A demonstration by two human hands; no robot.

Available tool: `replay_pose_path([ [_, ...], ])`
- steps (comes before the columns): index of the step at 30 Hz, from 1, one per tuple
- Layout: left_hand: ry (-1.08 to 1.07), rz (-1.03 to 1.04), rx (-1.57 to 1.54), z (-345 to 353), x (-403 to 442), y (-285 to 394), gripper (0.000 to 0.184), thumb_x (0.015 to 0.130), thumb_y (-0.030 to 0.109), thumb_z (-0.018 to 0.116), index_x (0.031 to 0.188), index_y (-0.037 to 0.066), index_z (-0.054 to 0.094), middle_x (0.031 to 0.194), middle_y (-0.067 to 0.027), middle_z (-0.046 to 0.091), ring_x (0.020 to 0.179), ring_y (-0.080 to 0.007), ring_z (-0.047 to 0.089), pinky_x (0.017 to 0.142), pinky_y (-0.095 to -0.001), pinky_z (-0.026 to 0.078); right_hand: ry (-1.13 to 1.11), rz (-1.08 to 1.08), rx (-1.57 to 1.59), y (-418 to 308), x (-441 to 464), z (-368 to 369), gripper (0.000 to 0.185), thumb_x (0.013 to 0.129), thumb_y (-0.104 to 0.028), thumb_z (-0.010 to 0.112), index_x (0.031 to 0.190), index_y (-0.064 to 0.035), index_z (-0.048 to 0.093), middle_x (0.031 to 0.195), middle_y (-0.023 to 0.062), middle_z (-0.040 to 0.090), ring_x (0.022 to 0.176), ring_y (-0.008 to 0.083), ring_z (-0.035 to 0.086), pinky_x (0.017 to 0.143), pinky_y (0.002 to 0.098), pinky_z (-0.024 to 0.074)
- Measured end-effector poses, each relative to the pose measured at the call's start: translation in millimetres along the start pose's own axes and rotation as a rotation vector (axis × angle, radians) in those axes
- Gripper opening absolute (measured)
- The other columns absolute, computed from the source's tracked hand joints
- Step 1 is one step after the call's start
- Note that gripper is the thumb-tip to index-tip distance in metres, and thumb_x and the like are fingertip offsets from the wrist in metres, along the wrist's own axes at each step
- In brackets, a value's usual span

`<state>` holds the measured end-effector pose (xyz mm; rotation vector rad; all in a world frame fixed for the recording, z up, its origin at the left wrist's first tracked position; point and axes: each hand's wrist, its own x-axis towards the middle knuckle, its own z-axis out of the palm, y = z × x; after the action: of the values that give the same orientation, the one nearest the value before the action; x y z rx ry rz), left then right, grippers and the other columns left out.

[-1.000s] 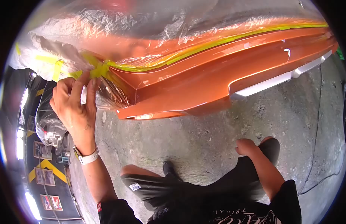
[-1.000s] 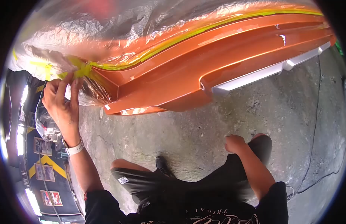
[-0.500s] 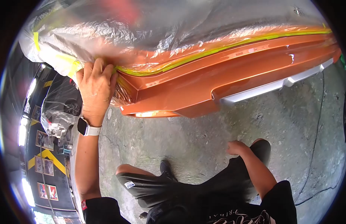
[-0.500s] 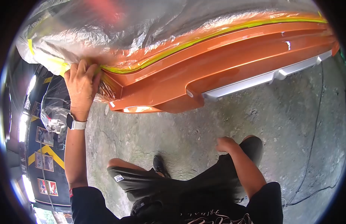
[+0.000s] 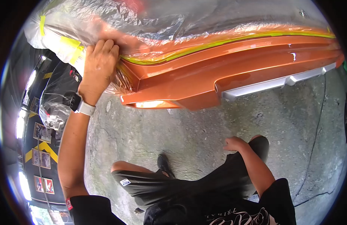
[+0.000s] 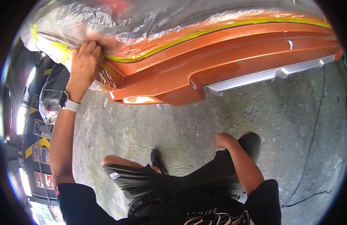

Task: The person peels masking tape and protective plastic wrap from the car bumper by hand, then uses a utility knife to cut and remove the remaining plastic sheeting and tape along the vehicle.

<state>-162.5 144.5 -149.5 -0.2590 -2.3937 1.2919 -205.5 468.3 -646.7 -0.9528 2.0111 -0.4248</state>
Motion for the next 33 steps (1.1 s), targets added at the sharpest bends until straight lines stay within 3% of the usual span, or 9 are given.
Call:
replay_pose_path([
  [9, -0.001, 0.116, -0.37, -14.7, -1.3, -24.0, 0.012, 0.086, 0.006, 0.063, 0.094, 0.003, 0.055, 0.096, -0.0119, 0.052, 0.1, -0.033, 0.053, 0.084, -0.0428, 0.04, -0.059, 0.1, 0.023, -10.1, -21.6, -13.1, 0.042, 0.087, -0.036, 0.067, 0.099, 0.0037, 0.072, 0.098, 0.0247, 0.071, 0.096, 0.0386, 0.069, 0.083, 0.0487, 0.0518],
  [15, -0.069, 0.099, -0.503, -14.9, 4.6, -34.3, 0.011, 0.087, 0.004, 0.062, 0.096, 0.0, 0.058, 0.099, -0.0134, 0.055, 0.102, -0.0338, 0.054, 0.087, -0.0437, 0.043, 0.025, 0.074, 0.037, -2.6, -24.2, -8.5, 0.039, 0.086, -0.035, 0.068, 0.097, 0.0022, 0.072, 0.097, 0.0218, 0.071, 0.092, 0.0365, 0.069, 0.081, 0.0465, 0.0522],
  [19, 0.105, 0.119, -0.545, -7.9, 6.6, -33.1, 0.011, 0.09, 0.003, 0.059, 0.095, -0.001, 0.051, 0.093, -0.0172, 0.051, 0.092, -0.0396, 0.053, 0.079, -0.0451, 0.043, -0.078, 0.115, 0.013, -6.1, -26.1, -13.4, 0.038, 0.085, -0.034, 0.068, 0.101, 0.001, 0.071, 0.097, 0.0207, 0.071, 0.089, 0.0347, 0.069, 0.08, 0.0456, 0.0517],
  [22, 0.147, 0.03, -0.554, -2.8, 10.4, -31.4, 0.011, 0.092, 0.004, 0.059, 0.095, -0.001, 0.049, 0.094, -0.0183, 0.051, 0.091, -0.0417, 0.054, 0.078, -0.0465, 0.044, 0.109, 0.012, 0.115, -6.7, -32.2, -3.8, 0.034, 0.086, -0.029, 0.066, 0.105, -0.0016, 0.07, 0.096, 0.0197, 0.07, 0.088, 0.0332, 0.069, 0.078, 0.0444, 0.0515],
  [24, 0.183, -0.013, -0.567, 0.0, 10.7, -29.2, 0.011, 0.093, 0.005, 0.059, 0.096, 0.0, 0.049, 0.095, -0.0187, 0.051, 0.091, -0.0426, 0.055, 0.077, -0.0475, 0.045, 0.241, -0.325, 0.219, -31.8, -47.1, -8.8, 0.028, 0.089, -0.027, 0.066, 0.104, -0.0042, 0.069, 0.093, 0.0174, 0.069, 0.086, 0.0326, 0.068, 0.077, 0.0421, 0.0516],
  [26, 0.227, -0.05, -0.493, 1.6, 11.5, -25.4, 0.011, 0.093, 0.007, 0.059, 0.097, 0.002, 0.05, 0.097, -0.0169, 0.053, 0.091, -0.0413, 0.058, 0.075, -0.0479, 0.047, 0.132, -0.393, 0.301, -105.3, -96.9, -52.9, 0.024, 0.092, -0.025, 0.065, 0.106, -0.0062, 0.067, 0.091, 0.0154, 0.068, 0.085, 0.0314, 0.067, 0.075, 0.0403, 0.051],
  [30, 0.231, -0.152, -0.414, 9.1, 13.2, -20.6, 0.013, 0.094, 0.015, 0.06, 0.098, 0.006, 0.051, 0.099, -0.0137, 0.055, 0.091, -0.0386, 0.06, 0.074, -0.0458, 0.052, 0.482, -0.754, 0.266, -223.5, -148.7, -149.5, 0.016, 0.095, -0.021, 0.061, 0.095, -0.0048, 0.061, 0.085, 0.014, 0.062, 0.079, 0.0345, 0.062, 0.069, 0.0435, 0.0478],
  [32, 0.27, -0.164, -0.424, 11.6, 12.6, -20.8, 0.013, 0.095, 0.015, 0.06, 0.099, 0.006, 0.051, 0.1, -0.0137, 0.055, 0.092, -0.0385, 0.06, 0.074, -0.0458, 0.052, 0.863, -0.854, 0.037, -267.9, -139.7, -202.8, 0.019, 0.094, -0.021, 0.062, 0.09, -0.0033, 0.058, 0.083, 0.0142, 0.061, 0.077, 0.0371, 0.062, 0.068, 0.0461, 0.0479],
  [33, 0.298, -0.166, -0.434, 12.3, 13.2, -20.4, 0.013, 0.095, 0.016, 0.06, 0.099, 0.006, 0.051, 0.1, -0.0137, 0.055, 0.092, -0.0385, 0.06, 0.075, -0.0457, 0.052, 1.035, -0.783, -0.022, -289.8, -134.4, -226.0, 0.021, 0.09, -0.02, 0.069, 0.093, -0.0025, 0.058, 0.085, 0.0138, 0.063, 0.075, 0.0302, 0.065, 0.067, 0.0408, 0.0497],
])
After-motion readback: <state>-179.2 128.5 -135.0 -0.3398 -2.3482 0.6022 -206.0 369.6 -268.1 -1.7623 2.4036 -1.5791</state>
